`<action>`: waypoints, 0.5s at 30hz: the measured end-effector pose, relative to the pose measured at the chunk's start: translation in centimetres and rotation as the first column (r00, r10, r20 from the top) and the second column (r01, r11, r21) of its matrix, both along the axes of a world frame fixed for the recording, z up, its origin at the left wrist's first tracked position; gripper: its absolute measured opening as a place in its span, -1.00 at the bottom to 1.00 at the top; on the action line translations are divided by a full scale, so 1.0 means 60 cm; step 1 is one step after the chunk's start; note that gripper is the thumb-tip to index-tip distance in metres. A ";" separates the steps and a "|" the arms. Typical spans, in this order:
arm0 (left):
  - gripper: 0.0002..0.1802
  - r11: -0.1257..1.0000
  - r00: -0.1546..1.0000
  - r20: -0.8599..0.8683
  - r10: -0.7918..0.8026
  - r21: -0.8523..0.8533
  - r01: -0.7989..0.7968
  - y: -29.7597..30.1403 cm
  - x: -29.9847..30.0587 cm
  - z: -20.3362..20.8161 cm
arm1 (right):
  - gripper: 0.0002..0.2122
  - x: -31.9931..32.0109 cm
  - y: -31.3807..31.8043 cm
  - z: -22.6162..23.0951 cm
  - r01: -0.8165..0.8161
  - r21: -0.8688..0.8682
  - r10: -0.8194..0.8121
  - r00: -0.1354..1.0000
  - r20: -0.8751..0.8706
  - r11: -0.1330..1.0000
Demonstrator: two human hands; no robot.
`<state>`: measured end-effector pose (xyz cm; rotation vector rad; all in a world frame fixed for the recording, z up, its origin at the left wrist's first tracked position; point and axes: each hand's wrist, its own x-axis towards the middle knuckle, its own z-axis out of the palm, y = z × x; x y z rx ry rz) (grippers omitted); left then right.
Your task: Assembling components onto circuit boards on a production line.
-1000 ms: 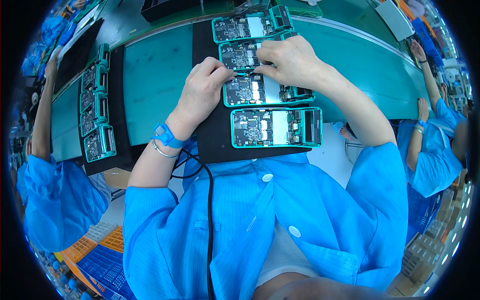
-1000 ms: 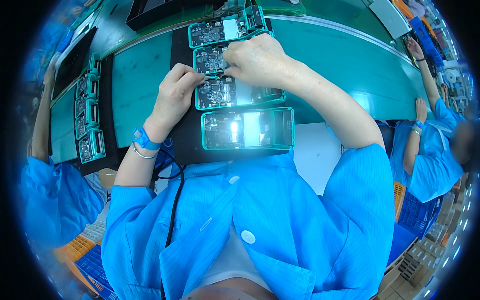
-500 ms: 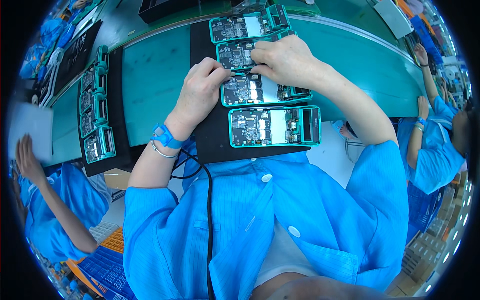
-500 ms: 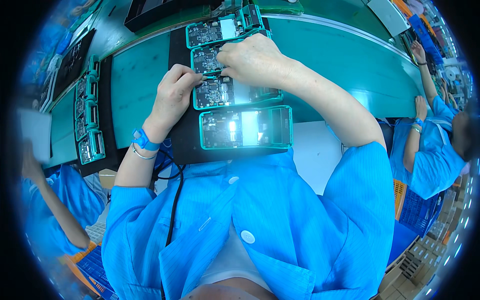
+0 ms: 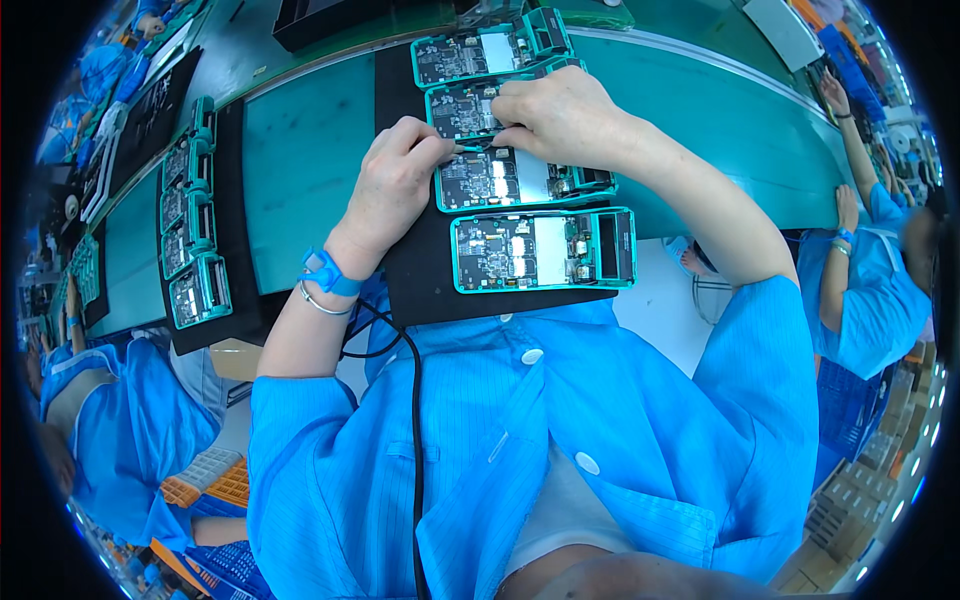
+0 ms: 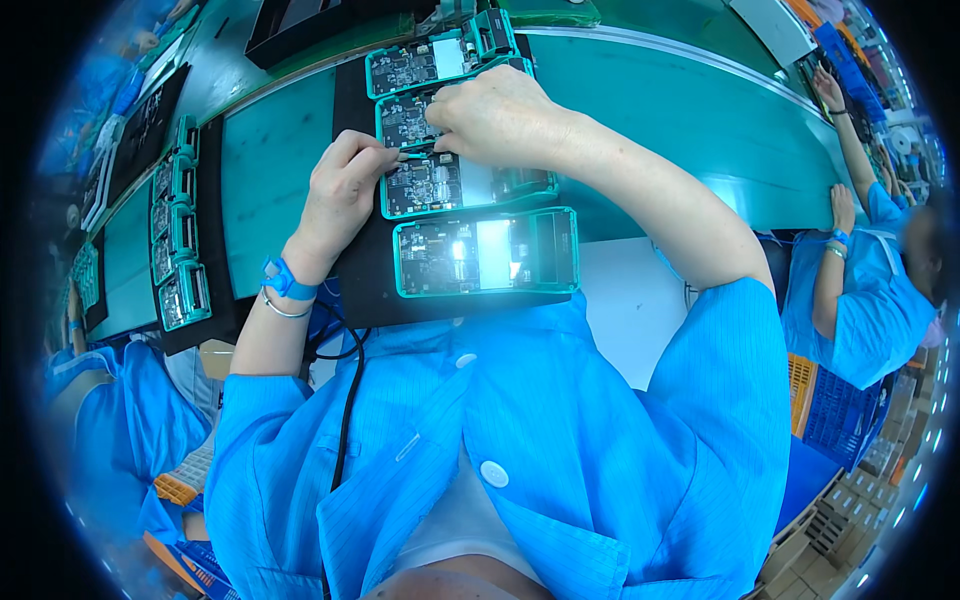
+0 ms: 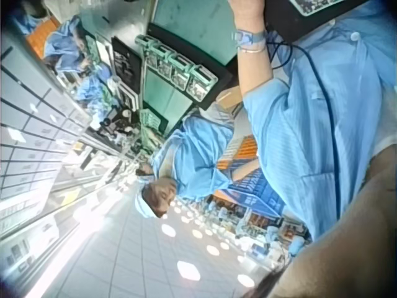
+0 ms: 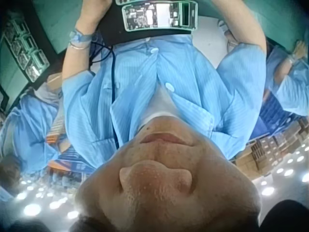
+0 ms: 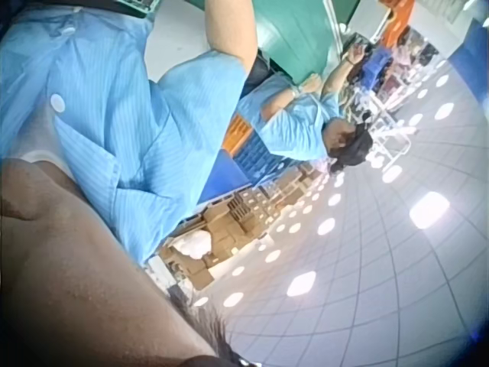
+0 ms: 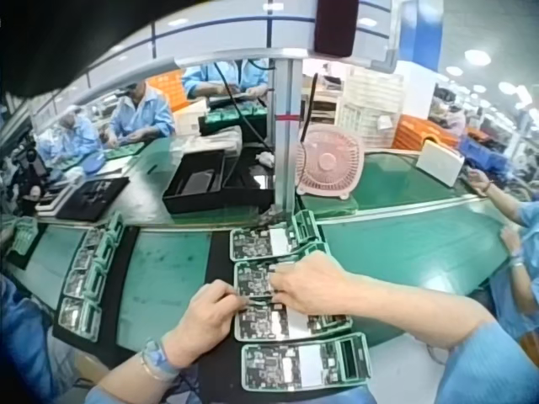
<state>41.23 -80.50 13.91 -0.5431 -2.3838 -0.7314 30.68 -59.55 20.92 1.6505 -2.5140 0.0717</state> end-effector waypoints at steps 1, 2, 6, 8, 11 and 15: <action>-0.85 1.000 1.000 -0.005 -0.004 0.006 0.004 0.000 0.000 0.000 | -0.78 0.003 -0.002 0.010 0.024 0.063 -0.026 0.999 0.032 0.998; -0.85 1.000 1.000 -0.004 -0.004 0.004 0.004 -0.001 0.000 0.000 | -0.78 0.005 -0.003 0.017 0.047 0.127 -0.055 0.997 0.062 0.991; -0.85 1.000 1.000 0.006 -0.009 -0.008 0.009 -0.002 -0.002 0.000 | -0.78 0.002 -0.003 0.023 0.041 0.132 -0.053 0.994 0.094 0.990; -0.85 1.000 1.000 0.008 -0.014 -0.011 0.014 -0.003 -0.002 0.001 | -0.79 0.002 -0.003 0.023 0.029 0.126 -0.042 0.994 0.100 0.992; -0.83 0.998 1.000 -0.007 -0.027 -0.055 0.027 -0.004 -0.002 0.004 | -0.79 0.001 -0.002 0.019 0.013 0.121 -0.022 0.997 0.074 0.993; -0.82 0.992 0.996 -0.004 -0.086 -0.090 0.086 -0.008 -0.002 0.012 | -0.79 0.006 -0.001 0.020 0.006 0.121 -0.013 0.998 0.057 0.993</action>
